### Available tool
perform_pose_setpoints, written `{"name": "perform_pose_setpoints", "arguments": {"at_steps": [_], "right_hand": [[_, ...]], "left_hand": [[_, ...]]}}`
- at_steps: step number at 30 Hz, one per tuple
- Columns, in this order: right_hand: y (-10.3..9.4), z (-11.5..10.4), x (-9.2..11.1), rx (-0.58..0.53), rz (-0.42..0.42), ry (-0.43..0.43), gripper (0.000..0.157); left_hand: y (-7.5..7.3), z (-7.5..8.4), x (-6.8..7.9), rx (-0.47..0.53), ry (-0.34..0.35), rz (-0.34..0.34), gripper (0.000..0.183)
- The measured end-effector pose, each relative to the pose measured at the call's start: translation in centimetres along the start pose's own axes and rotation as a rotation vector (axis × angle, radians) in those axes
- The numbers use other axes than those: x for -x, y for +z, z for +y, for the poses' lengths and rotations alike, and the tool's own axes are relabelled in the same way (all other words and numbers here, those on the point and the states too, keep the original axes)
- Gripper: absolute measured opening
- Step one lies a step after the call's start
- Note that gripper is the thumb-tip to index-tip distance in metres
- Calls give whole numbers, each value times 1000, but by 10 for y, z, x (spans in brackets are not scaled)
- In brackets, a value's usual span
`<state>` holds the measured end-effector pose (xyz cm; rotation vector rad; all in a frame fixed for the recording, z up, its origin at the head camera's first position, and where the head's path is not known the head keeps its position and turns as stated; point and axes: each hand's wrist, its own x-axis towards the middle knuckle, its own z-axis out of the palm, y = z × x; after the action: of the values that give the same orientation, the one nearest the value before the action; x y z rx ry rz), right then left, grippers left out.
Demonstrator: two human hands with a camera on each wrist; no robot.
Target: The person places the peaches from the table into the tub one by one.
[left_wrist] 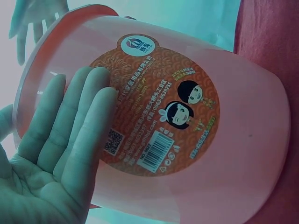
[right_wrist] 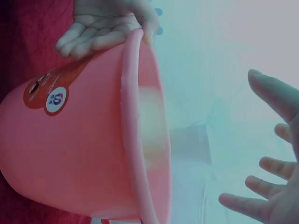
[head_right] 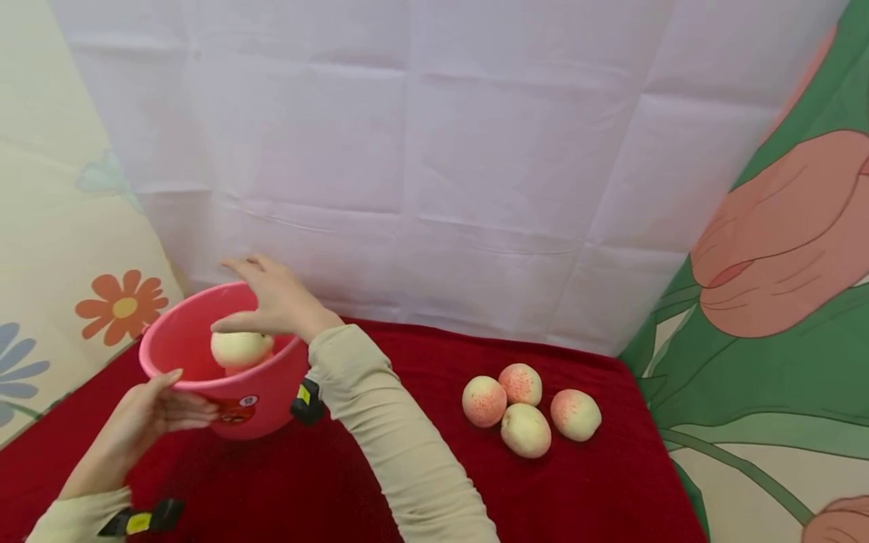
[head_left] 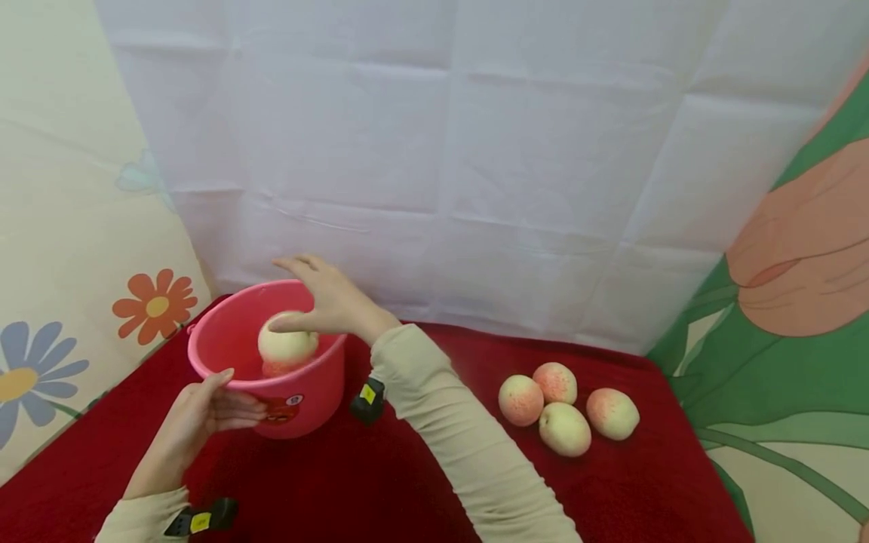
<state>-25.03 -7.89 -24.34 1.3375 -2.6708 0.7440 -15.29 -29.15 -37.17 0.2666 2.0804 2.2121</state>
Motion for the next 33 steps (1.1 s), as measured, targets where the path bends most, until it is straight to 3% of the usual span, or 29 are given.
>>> {"name": "perform_pose_setpoints", "arguments": {"at_steps": [21, 33], "right_hand": [[-8, 13, 10, 61, -146, 19, 59], [-29, 28, 32, 38, -149, 3, 58]], "left_hand": [[-4, 3, 2, 19, -20, 18, 50], [-2, 4, -1, 18, -19, 25, 49]]}}
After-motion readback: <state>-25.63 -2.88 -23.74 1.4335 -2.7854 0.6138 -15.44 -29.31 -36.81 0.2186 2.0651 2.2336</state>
